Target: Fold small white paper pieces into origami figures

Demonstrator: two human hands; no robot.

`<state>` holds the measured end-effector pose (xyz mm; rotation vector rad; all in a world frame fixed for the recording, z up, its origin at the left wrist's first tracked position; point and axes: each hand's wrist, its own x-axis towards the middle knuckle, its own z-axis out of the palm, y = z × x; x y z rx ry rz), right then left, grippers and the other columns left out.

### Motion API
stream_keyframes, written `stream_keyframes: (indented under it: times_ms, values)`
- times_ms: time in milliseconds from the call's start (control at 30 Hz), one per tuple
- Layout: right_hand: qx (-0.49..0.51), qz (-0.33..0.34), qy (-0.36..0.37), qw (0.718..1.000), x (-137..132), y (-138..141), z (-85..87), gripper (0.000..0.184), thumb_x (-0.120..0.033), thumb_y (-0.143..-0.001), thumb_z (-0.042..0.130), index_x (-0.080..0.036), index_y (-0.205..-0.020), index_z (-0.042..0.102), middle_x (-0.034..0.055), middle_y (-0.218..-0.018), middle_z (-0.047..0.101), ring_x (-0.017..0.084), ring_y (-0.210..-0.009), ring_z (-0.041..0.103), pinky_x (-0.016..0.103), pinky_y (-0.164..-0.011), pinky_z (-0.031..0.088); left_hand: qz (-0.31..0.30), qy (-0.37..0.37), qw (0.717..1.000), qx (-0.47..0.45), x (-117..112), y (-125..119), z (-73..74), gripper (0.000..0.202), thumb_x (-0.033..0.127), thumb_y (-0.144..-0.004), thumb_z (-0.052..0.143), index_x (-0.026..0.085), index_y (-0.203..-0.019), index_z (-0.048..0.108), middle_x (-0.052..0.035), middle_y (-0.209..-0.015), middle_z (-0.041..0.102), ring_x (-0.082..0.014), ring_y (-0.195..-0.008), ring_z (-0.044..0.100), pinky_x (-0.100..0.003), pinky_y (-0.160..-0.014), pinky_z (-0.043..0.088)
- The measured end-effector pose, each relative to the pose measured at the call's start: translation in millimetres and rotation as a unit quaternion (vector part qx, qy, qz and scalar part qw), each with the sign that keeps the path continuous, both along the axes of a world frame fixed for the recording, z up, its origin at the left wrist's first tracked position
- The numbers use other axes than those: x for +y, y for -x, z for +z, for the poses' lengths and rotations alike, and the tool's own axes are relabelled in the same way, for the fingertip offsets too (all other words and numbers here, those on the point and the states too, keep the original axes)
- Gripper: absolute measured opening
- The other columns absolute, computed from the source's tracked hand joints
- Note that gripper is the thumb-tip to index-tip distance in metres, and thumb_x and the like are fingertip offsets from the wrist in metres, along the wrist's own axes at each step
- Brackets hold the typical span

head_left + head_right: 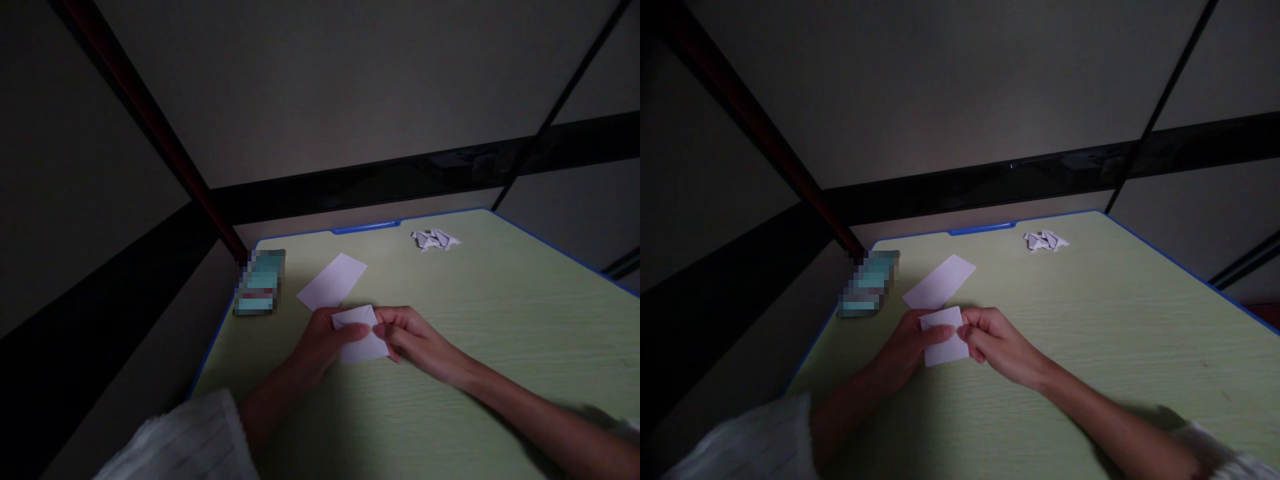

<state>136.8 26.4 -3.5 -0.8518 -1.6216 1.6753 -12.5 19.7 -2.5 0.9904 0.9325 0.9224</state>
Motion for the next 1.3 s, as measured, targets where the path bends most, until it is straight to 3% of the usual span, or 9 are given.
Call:
stream_keyframes:
  times_ms: [400,567,700,833,967,1067,1200,1300]
  values:
    - [0.043,0.079,0.035,0.995,-0.3,-4.5,-4.0,0.018,-0.026,-0.075,0.04,-0.015,-0.061,0.045,-0.0044,-0.049,0.044,0.005,-0.042,0.038,0.02,-0.043,0.028,-0.071,0.032,0.996,-0.048,1.6,4.5,-0.8,0.022,0.027,-0.054,0.066,0.007,-0.065,0.061,-0.0096,-0.06,0.065,-0.0207,-0.056,0.059,-0.03,-0.057,0.042]
    - [0.077,0.091,0.066,0.991,2.2,-5.9,-4.4,0.011,-0.019,-0.07,0.04,-0.014,-0.063,0.048,-0.0033,-0.049,0.046,0.006,-0.042,0.04,0.02,-0.043,0.03,-0.07,0.023,0.994,-0.077,1.9,4.2,0.8,0.019,0.024,-0.055,0.065,0.008,-0.064,0.063,-0.0072,-0.059,0.065,-0.0178,-0.054,0.058,-0.03,-0.059,0.042]
    - [0.093,0.073,0.079,0.99,5.6,-4.4,-6.4,0.017,-0.028,-0.071,0.045,-0.014,-0.063,0.049,-0.0033,-0.048,0.046,0.006,-0.04,0.039,0.02,-0.041,0.027,-0.064,0.019,0.995,-0.07,3.2,5.6,-3.1,0.016,0.022,-0.057,0.065,0.008,-0.063,0.063,-0.004,-0.053,0.062,-0.0132,-0.048,0.054,-0.025,-0.053,0.039]
    - [0.001,0.017,0.02,1.0,5.1,-2.3,-7.6,0.032,-0.039,-0.073,0.048,-0.016,-0.051,0.043,-0.0066,-0.038,0.037,0.004,-0.035,0.027,0.02,-0.037,0.018,-0.039,0.006,0.999,-0.017,2.7,5.0,-7.7,0.018,0.024,-0.056,0.067,0.008,-0.064,0.062,-0.0009,-0.053,0.059,-0.0086,-0.046,0.048,-0.019,-0.047,0.032]
    - [-0.016,-0.028,0.001,0.999,-0.6,0.5,-5.2,0.038,-0.044,-0.075,0.045,-0.017,-0.048,0.037,-0.008,-0.039,0.031,0.003,-0.035,0.021,0.02,-0.036,0.014,-0.031,-0.016,0.999,0.013,0.3,2.8,-4.4,0.021,0.029,-0.061,0.064,0.008,-0.066,0.062,-0.0005,-0.054,0.057,-0.0088,-0.049,0.048,-0.02,-0.049,0.032]
    - [-0.006,-0.033,0.002,0.999,-3.6,1.2,-2.0,0.036,-0.043,-0.074,0.047,-0.017,-0.051,0.04,-0.0088,-0.042,0.026,0.004,-0.037,0.018,0.02,-0.036,0.013,-0.004,-0.045,0.998,0.046,-0.1,3.3,0.4,0.023,0.029,-0.055,0.068,0.009,-0.062,0.059,0.0018,-0.051,0.053,-0.0074,-0.046,0.043,-0.019,-0.046,0.029]
    - [-0.035,-0.008,-0.009,0.999,0.0,-1.2,-2.2,0.04,-0.043,-0.073,0.05,-0.017,-0.045,0.037,-0.008,-0.036,0.031,0.003,-0.034,0.023,0.019,-0.036,0.016,-0.016,-0.047,0.996,0.081,2.1,5.3,1.3,0.026,0.031,-0.053,0.069,0.008,-0.062,0.06,0.0014,-0.05,0.053,-0.0077,-0.046,0.043,-0.019,-0.045,0.028]
    - [-0.007,-0.03,0.0,1.0,3.8,-1.2,-5.6,0.041,-0.045,-0.072,0.05,-0.016,-0.045,0.042,-0.0062,-0.035,0.039,0.003,-0.032,0.028,0.019,-0.035,0.02,-0.009,-0.048,0.996,0.075,3.0,4.3,-0.7,0.027,0.035,-0.058,0.065,0.008,-0.063,0.061,-0.0005,-0.053,0.056,-0.0082,-0.047,0.045,-0.02,-0.045,0.031]
